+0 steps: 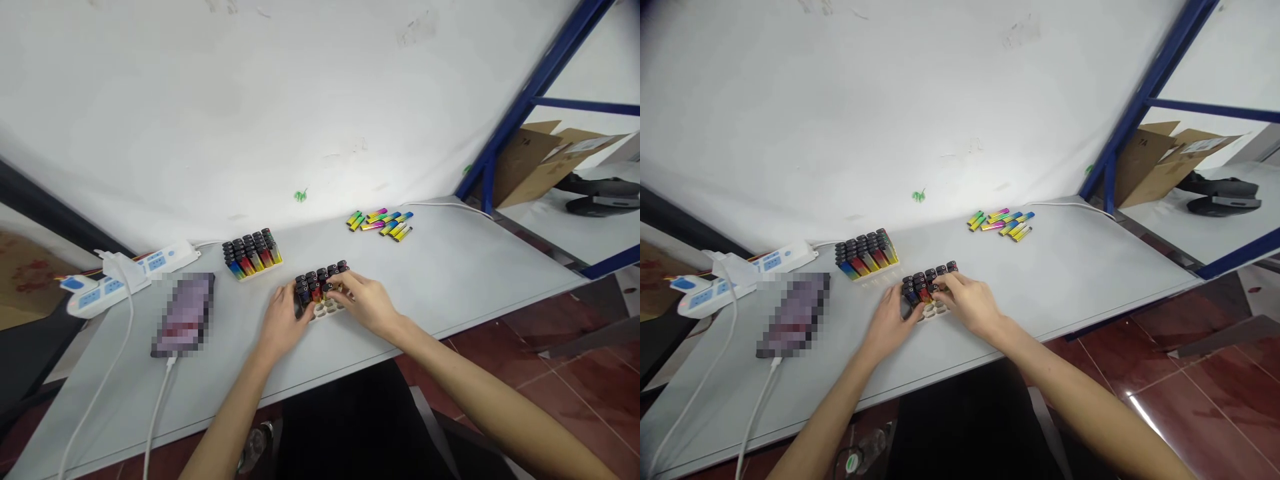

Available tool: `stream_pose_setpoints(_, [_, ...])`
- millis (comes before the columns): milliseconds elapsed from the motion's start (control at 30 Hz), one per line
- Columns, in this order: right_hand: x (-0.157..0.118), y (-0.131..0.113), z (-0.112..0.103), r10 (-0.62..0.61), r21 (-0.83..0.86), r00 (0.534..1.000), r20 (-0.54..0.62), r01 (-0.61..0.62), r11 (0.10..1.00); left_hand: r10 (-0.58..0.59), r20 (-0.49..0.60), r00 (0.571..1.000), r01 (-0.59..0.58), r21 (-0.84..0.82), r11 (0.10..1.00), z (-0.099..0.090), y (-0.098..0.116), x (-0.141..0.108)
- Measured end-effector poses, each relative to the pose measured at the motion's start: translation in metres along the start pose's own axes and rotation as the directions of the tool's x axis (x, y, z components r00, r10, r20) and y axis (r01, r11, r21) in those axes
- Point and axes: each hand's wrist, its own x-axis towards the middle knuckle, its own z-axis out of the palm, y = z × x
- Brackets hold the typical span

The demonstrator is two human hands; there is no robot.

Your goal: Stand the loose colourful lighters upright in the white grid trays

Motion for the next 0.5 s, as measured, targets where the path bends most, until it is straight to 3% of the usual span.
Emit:
stream_pose_setpoints(167, [0.001, -0.004, 0.0, 0.054, -0.171, 0.998, 0.036, -0.047, 0.984, -0.008, 0.009, 1.0, 0.008, -0.005, 1.0, -0.001, 0.001, 0.0])
stream_pose_setpoints(300, [0.005, 0.003, -0.012, 0.104, -0.181, 0.994, 0.042, -0.094, 0.979, -0.015, 0.009, 1.0, 0.015, -0.013, 1.0, 0.0, 0.001, 0.0])
stream_pose_setpoints(400, [0.015, 0.031, -0.029, 0.235, -0.189, 0.966, -0.111, -0.252, 0.949, -0.021, 0.016, 1.0, 0.021, -0.003, 1.0, 0.001, 0.0, 0.0])
stream_pose_setpoints(500, [0.03, 0.08, -0.046, 0.385, -0.227, 0.884, -0.266, -0.445, 0.866, -0.026, 0.026, 0.999, 0.026, 0.0, 1.0, 0.001, -0.001, 0.0])
